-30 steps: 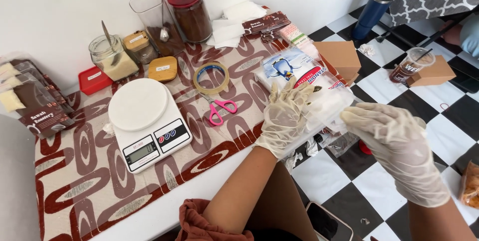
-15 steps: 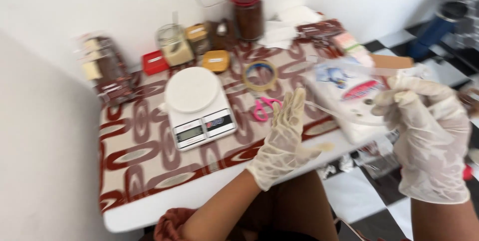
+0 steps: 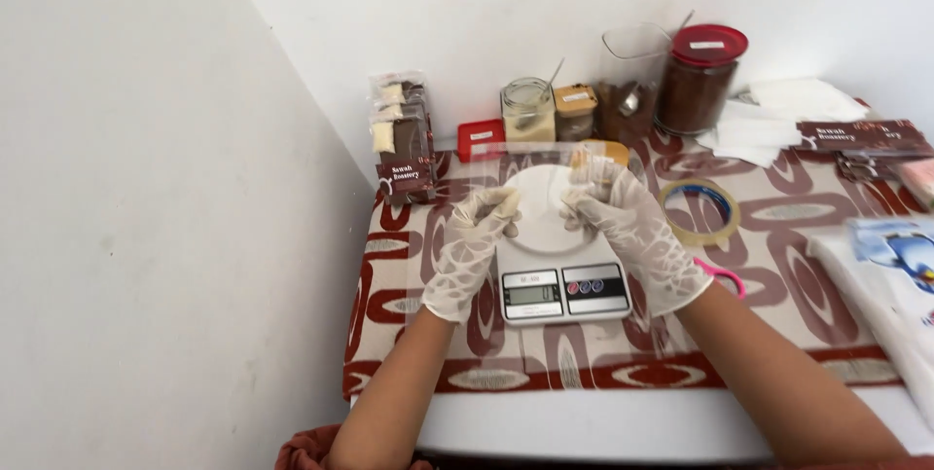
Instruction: The person seals a pre-filled plastic bag containing a layered food item using tape, then places it aside. They wipe the digital scale, reset it, and prepare a new empty plastic bag by folding and creasing it on the scale.
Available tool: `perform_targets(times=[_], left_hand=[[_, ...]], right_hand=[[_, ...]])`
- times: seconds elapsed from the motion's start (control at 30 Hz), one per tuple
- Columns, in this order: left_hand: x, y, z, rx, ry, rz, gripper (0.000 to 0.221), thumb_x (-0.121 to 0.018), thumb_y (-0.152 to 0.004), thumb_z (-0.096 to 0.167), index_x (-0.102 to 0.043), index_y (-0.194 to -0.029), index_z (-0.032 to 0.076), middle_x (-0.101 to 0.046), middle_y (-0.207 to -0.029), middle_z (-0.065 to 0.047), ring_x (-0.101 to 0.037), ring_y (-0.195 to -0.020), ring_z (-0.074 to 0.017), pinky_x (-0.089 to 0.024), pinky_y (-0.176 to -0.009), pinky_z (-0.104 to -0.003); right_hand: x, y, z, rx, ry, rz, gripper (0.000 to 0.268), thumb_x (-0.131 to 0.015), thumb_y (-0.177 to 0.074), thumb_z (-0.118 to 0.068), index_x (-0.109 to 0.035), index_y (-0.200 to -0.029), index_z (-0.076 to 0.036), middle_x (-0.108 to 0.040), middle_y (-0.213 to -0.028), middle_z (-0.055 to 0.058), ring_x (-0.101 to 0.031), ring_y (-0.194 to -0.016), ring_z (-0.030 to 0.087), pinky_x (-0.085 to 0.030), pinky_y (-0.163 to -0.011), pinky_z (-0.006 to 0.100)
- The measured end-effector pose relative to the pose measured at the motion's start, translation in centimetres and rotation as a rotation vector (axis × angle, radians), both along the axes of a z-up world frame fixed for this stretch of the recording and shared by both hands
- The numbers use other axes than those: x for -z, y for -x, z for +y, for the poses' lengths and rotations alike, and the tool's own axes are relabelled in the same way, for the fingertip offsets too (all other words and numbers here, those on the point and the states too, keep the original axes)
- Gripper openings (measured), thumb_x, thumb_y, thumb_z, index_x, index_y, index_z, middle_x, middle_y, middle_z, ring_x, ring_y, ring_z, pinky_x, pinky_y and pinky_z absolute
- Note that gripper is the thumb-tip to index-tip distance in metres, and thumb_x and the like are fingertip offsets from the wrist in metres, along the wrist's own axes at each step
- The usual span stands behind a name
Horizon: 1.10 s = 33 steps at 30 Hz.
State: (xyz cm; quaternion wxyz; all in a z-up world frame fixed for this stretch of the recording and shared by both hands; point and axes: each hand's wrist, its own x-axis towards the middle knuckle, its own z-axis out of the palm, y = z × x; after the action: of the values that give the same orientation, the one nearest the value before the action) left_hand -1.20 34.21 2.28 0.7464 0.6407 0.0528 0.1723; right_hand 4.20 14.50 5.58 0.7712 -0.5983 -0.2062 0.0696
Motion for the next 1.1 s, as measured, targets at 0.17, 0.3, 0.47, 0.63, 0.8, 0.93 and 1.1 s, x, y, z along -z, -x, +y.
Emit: perform_targets(times=[0.17,0.3,0.47,0.63,0.8,0.93,1.1], left_hand=[[-1.3,1.1,-0.3,-0.016,-0.089,-0.055,0.033,-0.081,-0.091,0.021,-0.07,-0.118,0.008,-0.073,-0.09,-0.014,-0.07,-0.071,-0.0151,-0.056,-0.059,-0.023],[-1.1,1.3,-0.6,-0.056,-0.125,-0.214,0.048,-0.083,-0.087,0.014,-0.06,-0.13,0.01,-0.069,-0.102,-0.011,-0.066,-0.082,-0.0149,-0.056,-0.071,-0.028],[0.2,1.2,-0.3,-0.154,-0.394,-0.529,0.04,-0.077,-0.089,0.011,-0.058,-0.124,0.011,-0.069,-0.103,-0.007,-0.065,-0.085,-0.0171,-0.057,-0.079,-0.032],[-0.7,2.2,-1.5,-0.256,-0.736,-0.787,0.01,-0.072,-0.092,0.015,-0.073,-0.099,0.008,-0.075,-0.088,-0.006,-0.069,-0.072,-0.0207,-0.06,-0.07,-0.031],[15.1,-7.2,-3.7,-1.2,-0.778,-0.47,0.023,-0.066,-0.098,0.016,-0.066,-0.116,0.002,-0.071,-0.102,-0.014,-0.066,-0.09,-0.0247,-0.057,-0.079,-0.035],[7.1,-4.1,-3.9,-0.488,-0.825,-0.577,0.027,-0.079,-0.09,0.018,-0.07,-0.11,0.002,-0.075,-0.107,-0.014,-0.073,-0.101,-0.0283,-0.052,-0.103,-0.042],[0.2,3.2,-3.3,-0.229,-0.835,-0.671,0.016,-0.072,-0.096,0.018,-0.068,-0.086,0.005,-0.069,-0.08,-0.006,-0.069,-0.074,-0.0236,-0.056,-0.084,-0.042]], right_hand=[[1.5,0.7,-0.3,0.152,0.088,0.119,0.027,-0.073,-0.091,-0.011,-0.064,-0.114,0.001,-0.069,-0.068,0.015,-0.067,-0.047,0.02,-0.05,-0.035,0.025],[0.4,0.3,-0.3,0.133,0.118,0.16,0.038,-0.072,-0.092,-0.015,-0.063,-0.125,0.002,-0.073,-0.078,0.021,-0.069,-0.048,0.023,-0.05,-0.035,0.028],[2.4,-0.2,-1.0,0.172,0.023,0.079,0.041,-0.064,-0.097,-0.015,-0.059,-0.135,0.002,-0.076,-0.096,0.025,-0.07,-0.052,0.021,-0.051,-0.039,0.025],[-0.5,2.9,-0.8,0.239,0.283,-0.17,0.043,-0.065,-0.097,-0.018,-0.063,-0.14,-0.013,-0.075,-0.117,0.021,-0.072,-0.067,0.018,-0.056,-0.055,0.026],[3.8,1.4,-1.3,0.231,1.043,-0.775,0.061,-0.071,-0.09,-0.017,-0.058,-0.148,-0.028,-0.07,-0.133,0.015,-0.078,-0.08,0.025,-0.065,-0.064,0.036],[3.8,3.0,-0.8,0.532,1.08,-1.259,0.051,-0.055,-0.103,-0.025,-0.049,-0.154,-0.027,-0.063,-0.145,0.003,-0.067,-0.081,0.02,-0.057,-0.074,0.035],[2.7,4.0,-0.2,0.466,0.786,-1.287,0.053,-0.068,-0.101,-0.023,-0.05,-0.151,-0.015,-0.065,-0.141,0.007,-0.071,-0.109,0.023,-0.059,-0.09,0.036]])
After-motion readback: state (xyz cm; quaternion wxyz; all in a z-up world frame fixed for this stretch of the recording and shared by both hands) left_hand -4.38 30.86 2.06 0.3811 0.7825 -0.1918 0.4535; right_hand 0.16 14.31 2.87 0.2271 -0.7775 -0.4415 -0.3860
